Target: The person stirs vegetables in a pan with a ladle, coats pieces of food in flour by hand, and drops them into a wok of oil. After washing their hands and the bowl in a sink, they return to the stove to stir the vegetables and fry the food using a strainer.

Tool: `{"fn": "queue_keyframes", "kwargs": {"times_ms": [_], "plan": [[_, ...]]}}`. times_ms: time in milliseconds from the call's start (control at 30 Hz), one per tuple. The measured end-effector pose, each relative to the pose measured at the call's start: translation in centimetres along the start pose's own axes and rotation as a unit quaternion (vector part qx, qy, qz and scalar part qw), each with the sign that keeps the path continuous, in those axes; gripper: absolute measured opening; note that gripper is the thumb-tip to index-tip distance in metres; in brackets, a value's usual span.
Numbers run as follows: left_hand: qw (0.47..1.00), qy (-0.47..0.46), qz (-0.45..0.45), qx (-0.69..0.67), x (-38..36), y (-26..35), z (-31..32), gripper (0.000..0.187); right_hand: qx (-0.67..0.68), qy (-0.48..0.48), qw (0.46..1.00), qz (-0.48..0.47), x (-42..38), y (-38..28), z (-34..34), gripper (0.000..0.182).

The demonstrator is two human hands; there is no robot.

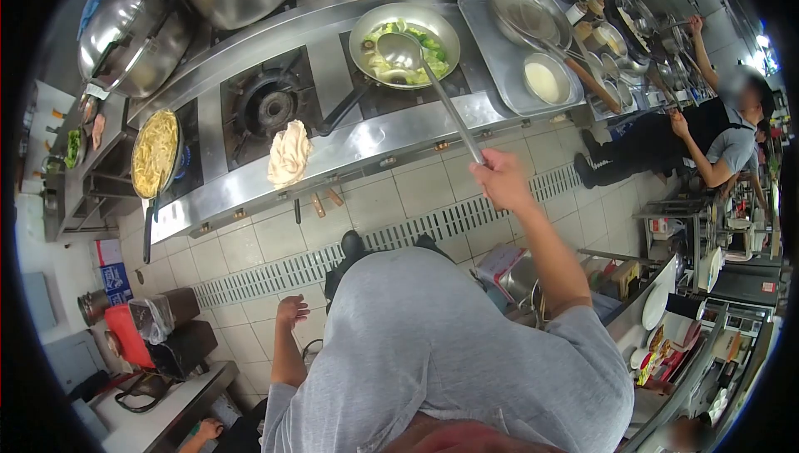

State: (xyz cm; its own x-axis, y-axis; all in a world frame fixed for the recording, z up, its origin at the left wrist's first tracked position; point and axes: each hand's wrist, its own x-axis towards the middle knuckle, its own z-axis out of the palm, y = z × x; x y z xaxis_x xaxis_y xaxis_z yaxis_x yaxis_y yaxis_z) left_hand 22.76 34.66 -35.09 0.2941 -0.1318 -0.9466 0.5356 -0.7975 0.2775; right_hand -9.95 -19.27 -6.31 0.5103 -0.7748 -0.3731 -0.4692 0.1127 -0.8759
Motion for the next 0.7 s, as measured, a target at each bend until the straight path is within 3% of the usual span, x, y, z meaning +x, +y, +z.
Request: {"fn": "queue_keyframes", "kwargs": {"times_ms": [200, 300, 500, 700], "plan": [[1.0, -0.004, -0.003, 0.002, 0.5, 0.0, -0.4, 0.045, 0.024, 0.003, 0.999, 0.028, 0.6, 0.2, -0.1, 0.014], [1.0, -0.001, -0.005, 0.001, 0.2, 0.0, -0.2, 0.046, 0.117, -0.025, 0.993, 0.001, 1.3, 1.3, -0.7, 0.014], [1.0, -0.005, -0.006, -0.002, 0.0, -0.3, 0.2, 0.045, 0.301, -0.051, 0.951, 0.055, 1.0, -0.2, -2.0, 0.026], [1.0, 0.001, 0.004, 0.003, 0.0, 0.0, 0.5, 0.044, 0.372, -0.062, 0.925, 0.046, 0.5, -1.0, -2.8, 0.026]]}}
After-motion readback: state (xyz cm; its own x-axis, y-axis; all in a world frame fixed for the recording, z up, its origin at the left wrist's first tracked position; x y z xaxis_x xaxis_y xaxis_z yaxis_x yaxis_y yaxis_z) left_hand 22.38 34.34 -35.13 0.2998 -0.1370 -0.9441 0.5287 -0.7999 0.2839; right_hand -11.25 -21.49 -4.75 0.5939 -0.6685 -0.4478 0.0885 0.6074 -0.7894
